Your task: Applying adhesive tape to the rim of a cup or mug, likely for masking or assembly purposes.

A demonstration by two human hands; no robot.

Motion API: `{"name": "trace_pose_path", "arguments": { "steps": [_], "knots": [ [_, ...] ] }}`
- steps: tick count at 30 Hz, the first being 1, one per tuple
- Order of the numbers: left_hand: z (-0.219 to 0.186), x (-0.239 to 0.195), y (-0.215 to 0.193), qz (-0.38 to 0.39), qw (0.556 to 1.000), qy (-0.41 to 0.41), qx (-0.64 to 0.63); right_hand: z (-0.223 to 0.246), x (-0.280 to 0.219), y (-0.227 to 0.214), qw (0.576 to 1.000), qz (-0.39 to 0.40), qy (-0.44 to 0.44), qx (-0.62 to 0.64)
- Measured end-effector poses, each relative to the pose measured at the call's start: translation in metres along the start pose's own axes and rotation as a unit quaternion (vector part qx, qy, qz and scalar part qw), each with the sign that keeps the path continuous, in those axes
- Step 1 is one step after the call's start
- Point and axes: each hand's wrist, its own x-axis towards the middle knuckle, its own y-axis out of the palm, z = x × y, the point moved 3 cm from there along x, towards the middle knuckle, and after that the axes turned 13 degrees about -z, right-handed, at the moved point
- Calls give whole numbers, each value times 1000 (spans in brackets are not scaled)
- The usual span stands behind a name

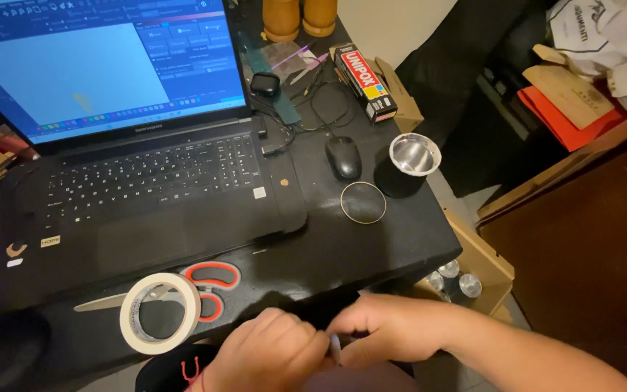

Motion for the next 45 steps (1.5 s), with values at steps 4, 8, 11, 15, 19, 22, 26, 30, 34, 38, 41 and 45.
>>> {"name": "trace_pose_path", "arguments": {
  "steps": [4,8,11,15,19,22,26,30,34,38,41,45],
  "knots": [
    [5,1,4,58,997,48,-5,-30,6,13,990,42,70,115],
    [26,-40,36,284,932,-207,-81,-17,-3,6,1000,-15,19,-12],
    [29,-45,31,214,881,-393,-156,-26,-1,18,983,-113,-3,-144],
    [28,-40,22,214,805,-511,-214,-48,9,34,890,-215,-102,-388],
    [29,-74,73,144,919,-333,-152,0,-8,8,949,-168,-56,-259],
    [20,-60,70,464,839,-259,-117,15,-17,-6,999,7,-7,-39],
    [6,-15,15,52,994,-23,-93,-30,-16,0,982,151,23,107],
    [22,-49,83,182,974,-47,-127,-51,-19,-8,959,106,143,222],
    [42,-15,45,-93,845,-408,-332,4,-19,-62,944,37,52,325],
    [49,-4,57,-96,851,-421,-299,55,-15,-164,926,-374,-41,1],
    [55,-10,75,-23,841,-451,-298,63,16,-239,831,-522,2,-193],
    [59,-28,96,109,837,-471,-256,18,91,-326,781,-543,46,-305]
  ]
}}
